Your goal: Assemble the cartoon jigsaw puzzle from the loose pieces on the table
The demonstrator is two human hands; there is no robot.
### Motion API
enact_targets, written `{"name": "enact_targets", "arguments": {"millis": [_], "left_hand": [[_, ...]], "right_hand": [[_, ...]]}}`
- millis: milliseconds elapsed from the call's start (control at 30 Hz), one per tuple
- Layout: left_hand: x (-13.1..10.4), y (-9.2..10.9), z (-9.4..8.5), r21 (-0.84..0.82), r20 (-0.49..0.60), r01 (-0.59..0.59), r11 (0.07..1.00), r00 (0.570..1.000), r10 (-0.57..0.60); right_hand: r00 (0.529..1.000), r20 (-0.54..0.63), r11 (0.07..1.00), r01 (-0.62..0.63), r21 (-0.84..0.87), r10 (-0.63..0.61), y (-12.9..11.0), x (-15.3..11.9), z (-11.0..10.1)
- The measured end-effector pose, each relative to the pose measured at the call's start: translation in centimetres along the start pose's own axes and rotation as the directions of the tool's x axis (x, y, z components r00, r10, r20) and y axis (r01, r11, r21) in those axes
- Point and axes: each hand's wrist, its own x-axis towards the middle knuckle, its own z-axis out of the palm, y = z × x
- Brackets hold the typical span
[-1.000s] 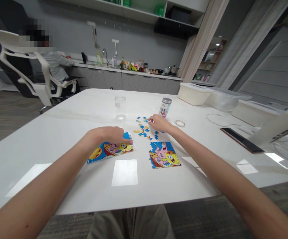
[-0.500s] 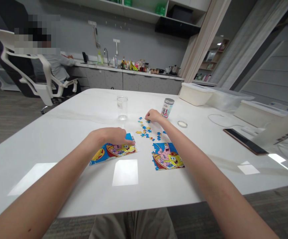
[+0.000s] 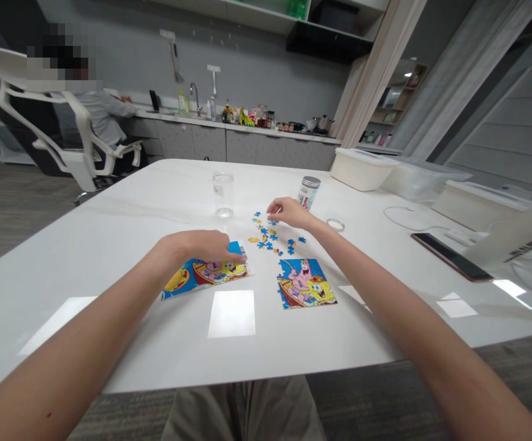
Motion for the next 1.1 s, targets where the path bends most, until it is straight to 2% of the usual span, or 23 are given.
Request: {"name": "enact_targets", "arguments": {"millis": [67,133,233,333,533,767,1100], "left_hand": [[0.0,0.1,0.0,0.005,0.008,0.001,1.000,1.000,-0.001],[0.1,0.1,0.0,0.010,0.015,0.001,1.000,1.000,-0.002],[0.1,0.1,0.0,0.009,0.011,0.005,1.000,1.000,-0.006],[0.1,0.1,0.0,-0.001,0.008,0.023,1.000,1.000,-0.023],[-0.1,0.1,-0.2,-0.010,0.025,0.035,0.999,0.999,-0.035],[0.0,0.0,-0.2,-0.019,0.032,0.042,0.999,0.999,-0.041],[0.0,0.2,-0.2,-0.002,0.028,0.035,0.999,0.999,-0.034]], "right_hand": [[0.986,0.154,0.977,0.027,0.213,-0.061,-0.3,-2.2,-0.6],[0.953,0.281,0.936,0.005,0.353,-0.111,-0.5,-4.5,-1.1],[0.927,0.349,0.891,-0.040,0.452,-0.135,-0.8,-7.1,-1.3],[0.917,0.380,0.889,-0.071,0.453,-0.120,-0.9,-8.2,-1.3],[0.911,0.403,0.900,-0.105,0.423,-0.083,-1.3,-8.5,-1.6],[0.896,0.435,0.923,-0.093,0.374,-0.086,-1.6,-8.8,-1.9],[0.882,0.449,0.921,-0.046,0.388,-0.145,-1.7,-8.8,-1.7]]}}
